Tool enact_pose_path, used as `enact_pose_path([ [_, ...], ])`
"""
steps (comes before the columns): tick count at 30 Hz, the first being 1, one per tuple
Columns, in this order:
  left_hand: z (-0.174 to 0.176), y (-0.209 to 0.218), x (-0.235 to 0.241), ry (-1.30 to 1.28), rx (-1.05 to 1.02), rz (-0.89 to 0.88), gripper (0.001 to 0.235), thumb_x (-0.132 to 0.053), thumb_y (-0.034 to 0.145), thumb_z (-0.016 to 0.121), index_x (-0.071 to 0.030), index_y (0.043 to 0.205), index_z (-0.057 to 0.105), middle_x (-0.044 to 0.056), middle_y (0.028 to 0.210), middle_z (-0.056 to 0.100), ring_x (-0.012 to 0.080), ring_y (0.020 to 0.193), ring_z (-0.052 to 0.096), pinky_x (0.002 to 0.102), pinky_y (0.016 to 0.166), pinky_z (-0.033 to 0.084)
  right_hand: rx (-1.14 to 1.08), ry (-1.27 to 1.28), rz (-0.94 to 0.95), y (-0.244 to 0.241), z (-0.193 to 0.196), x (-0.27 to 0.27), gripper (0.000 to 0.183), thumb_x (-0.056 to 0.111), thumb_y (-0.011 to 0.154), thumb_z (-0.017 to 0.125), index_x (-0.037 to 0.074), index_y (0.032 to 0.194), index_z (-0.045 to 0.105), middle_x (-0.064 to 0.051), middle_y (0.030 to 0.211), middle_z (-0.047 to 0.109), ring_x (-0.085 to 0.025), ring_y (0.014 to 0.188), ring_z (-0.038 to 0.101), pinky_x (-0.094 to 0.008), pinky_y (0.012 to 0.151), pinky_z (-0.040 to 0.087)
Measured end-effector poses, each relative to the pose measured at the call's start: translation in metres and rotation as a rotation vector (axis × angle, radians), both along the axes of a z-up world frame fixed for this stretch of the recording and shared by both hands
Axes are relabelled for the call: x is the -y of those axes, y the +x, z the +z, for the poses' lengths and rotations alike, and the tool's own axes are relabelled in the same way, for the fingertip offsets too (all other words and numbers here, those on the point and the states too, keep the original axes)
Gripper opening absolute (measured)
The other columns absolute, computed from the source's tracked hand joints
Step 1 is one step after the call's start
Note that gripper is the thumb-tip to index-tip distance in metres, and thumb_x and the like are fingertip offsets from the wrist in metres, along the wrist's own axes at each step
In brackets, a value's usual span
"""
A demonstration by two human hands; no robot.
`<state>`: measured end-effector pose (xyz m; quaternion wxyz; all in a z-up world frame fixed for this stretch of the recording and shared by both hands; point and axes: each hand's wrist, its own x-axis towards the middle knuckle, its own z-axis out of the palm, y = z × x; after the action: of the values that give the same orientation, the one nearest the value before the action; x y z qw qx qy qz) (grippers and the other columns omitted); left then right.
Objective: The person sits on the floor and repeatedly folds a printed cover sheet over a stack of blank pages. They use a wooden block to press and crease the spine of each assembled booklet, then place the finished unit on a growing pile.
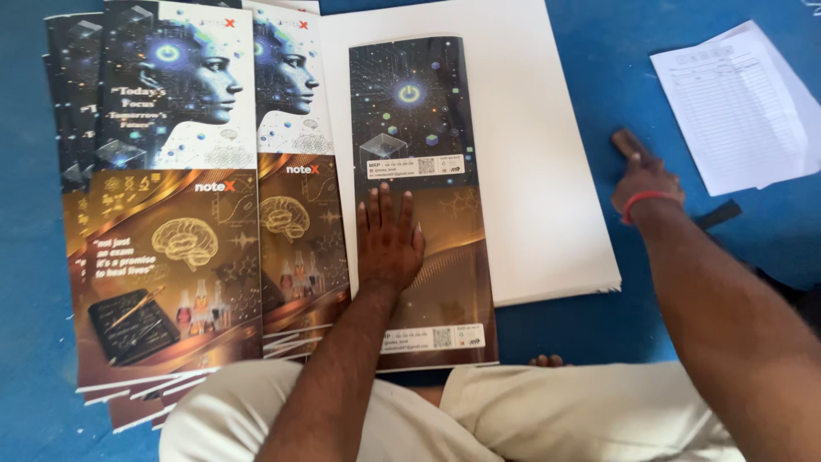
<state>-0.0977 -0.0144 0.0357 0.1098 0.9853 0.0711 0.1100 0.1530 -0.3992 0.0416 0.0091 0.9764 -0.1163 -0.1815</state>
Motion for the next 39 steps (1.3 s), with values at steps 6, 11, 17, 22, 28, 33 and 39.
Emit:
enact_pose_path([
  [6,0.001,0.005,0.003,-0.052,-0.139,0.026,0.063,-0.035,0.101,0.047,-0.012,0.158,0.031,0.026,0.165,0.019,0.0411,0.155,0.015,0.059,0.125,0.008,-0.062,-0.071,0.103,-0.068,0.032,0.002,0.068,0.027,0.095,0.058,0.021,0.159,0.038,-0.016,0.166,0.03,-0.046,0.144,0.041,-0.054,0.113,0.043],
  [11,-0.01,0.004,0.033,-0.085,-0.257,0.126,0.065,-0.031,0.102,0.045,-0.013,0.161,0.025,0.022,0.171,0.008,0.0382,0.158,0.007,0.06,0.125,0.0,0.139,0.035,0.222,-0.134,0.024,-0.033,0.051,0.026,0.095,0.062,0.017,0.145,0.061,-0.018,0.152,0.051,-0.044,0.137,0.054,-0.052,0.109,0.051],
  [17,0.032,-0.032,0.076,-0.298,-0.429,0.212,0.066,-0.033,0.103,0.047,-0.013,0.162,0.026,0.019,0.17,0.017,0.0386,0.156,0.015,0.063,0.127,0.009,0.057,0.537,0.186,-0.195,-0.008,-0.102,0.04,0.022,0.085,0.071,0.013,0.123,0.074,-0.019,0.114,0.075,-0.035,0.103,0.074,-0.042,0.098,0.058],
  [22,0.043,-0.057,0.082,-0.409,-0.369,0.251,0.07,-0.046,0.099,0.052,-0.012,0.156,0.029,0.024,0.162,0.023,0.0432,0.15,0.017,0.066,0.117,0.016,0.12,0.688,0.109,-0.243,-0.015,-0.141,0.054,0.025,0.08,0.081,0.007,0.129,0.067,-0.019,0.1,0.077,-0.03,0.091,0.075,-0.038,0.085,0.061],
  [28,0.081,-0.046,0.092,-0.704,-0.405,0.193,0.074,-0.06,0.097,0.05,-0.013,0.153,0.04,0.021,0.149,0.05,0.0436,0.142,0.04,0.064,0.113,0.033,0.169,1.138,-0.019,-0.274,0.032,-0.146,0.044,0.018,0.085,0.076,0.01,0.128,0.072,-0.013,0.094,0.08,-0.02,0.078,0.075,-0.031,0.066,0.06],
  [33,0.106,-0.029,0.091,-1.404,-0.188,-0.026,0.068,-0.043,0.091,0.065,0.002,0.14,0.051,0.025,0.125,0.067,0.0361,0.112,0.068,0.045,0.089,0.059,0.312,1.123,0.104,-0.289,0.095,-0.161,0.035,0.02,0.096,0.069,0.007,0.127,0.075,-0.015,0.092,0.08,-0.018,0.078,0.076,-0.03,0.069,0.06],
  [39,0.088,0.026,0.066,-1.231,0.066,-0.081,0.052,-0.015,0.096,0.064,0.01,0.141,0.058,0.024,0.12,0.071,0.0256,0.105,0.07,0.034,0.089,0.056,0.12,1.446,0.361,-0.276,0.127,-0.156,0.044,0.029,0.107,0.058,0.01,0.146,0.06,-0.012,0.133,0.066,-0.019,0.12,0.062,-0.032,0.095,0.056],
])
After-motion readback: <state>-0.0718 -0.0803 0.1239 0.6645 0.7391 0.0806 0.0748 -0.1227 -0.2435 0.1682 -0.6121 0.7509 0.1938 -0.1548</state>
